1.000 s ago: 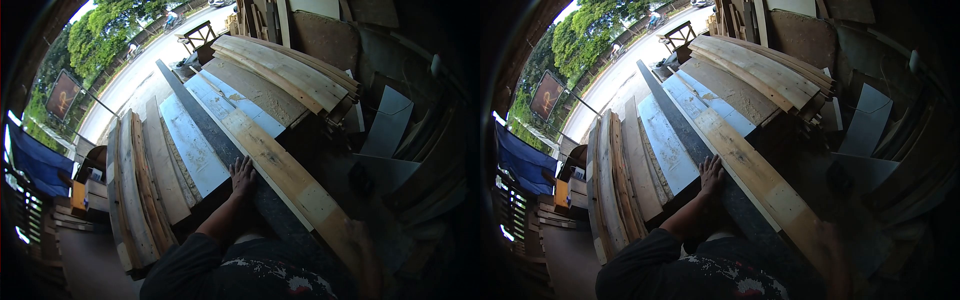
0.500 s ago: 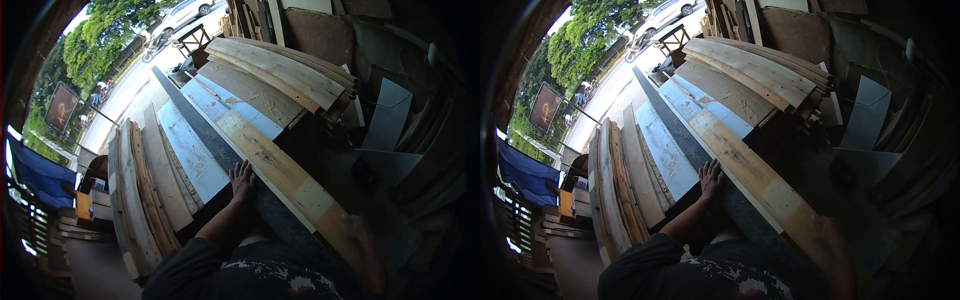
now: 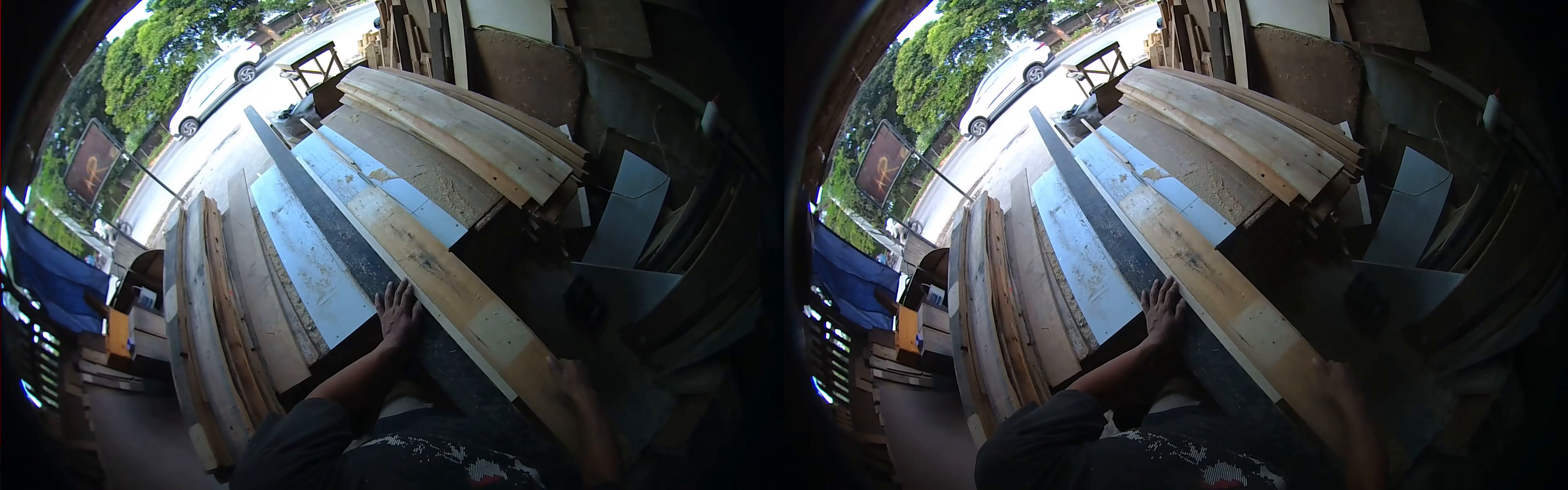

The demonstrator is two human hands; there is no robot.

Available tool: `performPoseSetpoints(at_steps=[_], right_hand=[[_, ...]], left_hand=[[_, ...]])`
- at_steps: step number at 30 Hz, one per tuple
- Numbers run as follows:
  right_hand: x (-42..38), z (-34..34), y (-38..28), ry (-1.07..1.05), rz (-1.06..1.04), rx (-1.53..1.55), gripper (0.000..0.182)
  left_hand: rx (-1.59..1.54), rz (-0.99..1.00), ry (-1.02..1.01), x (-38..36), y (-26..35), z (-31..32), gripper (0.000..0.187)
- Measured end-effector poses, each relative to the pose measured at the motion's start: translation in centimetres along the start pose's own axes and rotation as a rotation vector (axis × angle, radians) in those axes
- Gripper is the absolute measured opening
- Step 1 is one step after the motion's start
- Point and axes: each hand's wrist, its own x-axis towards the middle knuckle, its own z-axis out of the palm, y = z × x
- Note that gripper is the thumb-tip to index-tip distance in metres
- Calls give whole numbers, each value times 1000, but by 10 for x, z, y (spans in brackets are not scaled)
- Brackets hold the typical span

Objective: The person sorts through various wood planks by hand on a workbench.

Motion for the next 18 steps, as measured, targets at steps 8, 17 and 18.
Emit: performPoseSetpoints(at_steps=[8,17,18], right_hand=[[25,11,-17,36,-83,52,62],[51,10,-58,-40,-22,-7,68],[53,9,-63,-47,-12,-16,69]], left_hand=[[0,-5,-18,0,3,-6,55],[20,8,-50,1,-3,-3,57],[22,6,-56,1,-3,-4,58]])
